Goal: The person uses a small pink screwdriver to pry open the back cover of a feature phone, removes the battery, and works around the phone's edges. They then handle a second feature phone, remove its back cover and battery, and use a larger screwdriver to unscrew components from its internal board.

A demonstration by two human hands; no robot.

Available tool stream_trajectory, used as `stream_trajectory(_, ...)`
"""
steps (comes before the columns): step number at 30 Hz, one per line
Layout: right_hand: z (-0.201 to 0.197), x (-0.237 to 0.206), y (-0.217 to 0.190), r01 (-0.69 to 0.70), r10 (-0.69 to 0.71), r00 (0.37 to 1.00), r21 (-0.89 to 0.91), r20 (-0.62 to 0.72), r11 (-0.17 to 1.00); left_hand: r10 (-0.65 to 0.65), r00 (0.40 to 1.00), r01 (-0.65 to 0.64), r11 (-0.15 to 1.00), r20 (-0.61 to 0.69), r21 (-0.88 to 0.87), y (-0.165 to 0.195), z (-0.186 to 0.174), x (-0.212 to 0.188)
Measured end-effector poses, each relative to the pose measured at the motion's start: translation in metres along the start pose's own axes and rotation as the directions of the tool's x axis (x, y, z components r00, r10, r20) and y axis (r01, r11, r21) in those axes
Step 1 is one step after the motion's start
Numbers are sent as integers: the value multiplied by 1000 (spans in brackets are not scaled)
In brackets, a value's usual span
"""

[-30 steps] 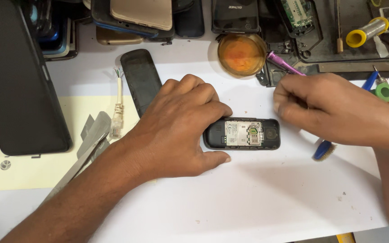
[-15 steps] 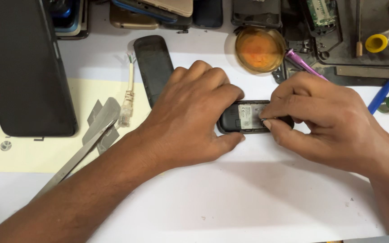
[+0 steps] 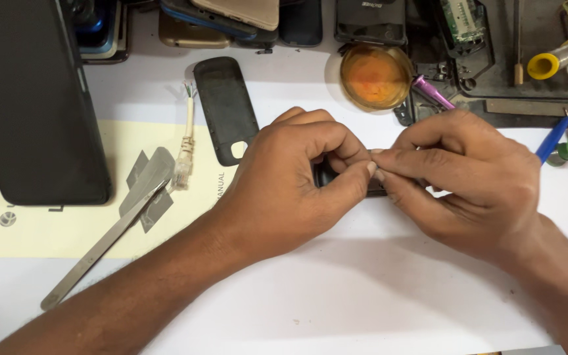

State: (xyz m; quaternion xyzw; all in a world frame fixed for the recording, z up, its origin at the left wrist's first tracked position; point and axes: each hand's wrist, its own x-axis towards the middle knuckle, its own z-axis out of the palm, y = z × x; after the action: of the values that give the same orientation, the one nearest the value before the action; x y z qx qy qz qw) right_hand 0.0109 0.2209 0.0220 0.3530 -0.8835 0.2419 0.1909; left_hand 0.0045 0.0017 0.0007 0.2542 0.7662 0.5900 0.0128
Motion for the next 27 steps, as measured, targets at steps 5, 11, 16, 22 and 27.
stream_trajectory(5, 4, -4, 1, -134, 139, 990, 216, -10, 967, -4, 1000, 5, 998, 11, -64, -1, -1, 0)
stream_trajectory(11, 5, -12, 4, -178, 190, 982, 349, -1, 920, 34, 999, -28, 990, 42, -137, -2, -1, -1)
stream_trajectory(16, 6, -14, 5, -203, 221, 975, 379, -3, 903, 13, 999, -10, 998, 41, -67, -1, -2, -1)
stream_trajectory(22, -7, -5, 15, -119, 94, 990, 272, 103, 955, 148, 987, -162, 920, 66, 358, -4, -8, 0)
stream_trajectory(27, -13, 1, 17, -155, 85, 944, 202, 319, 967, 98, 984, -155, 879, 147, 452, -6, -9, 1)
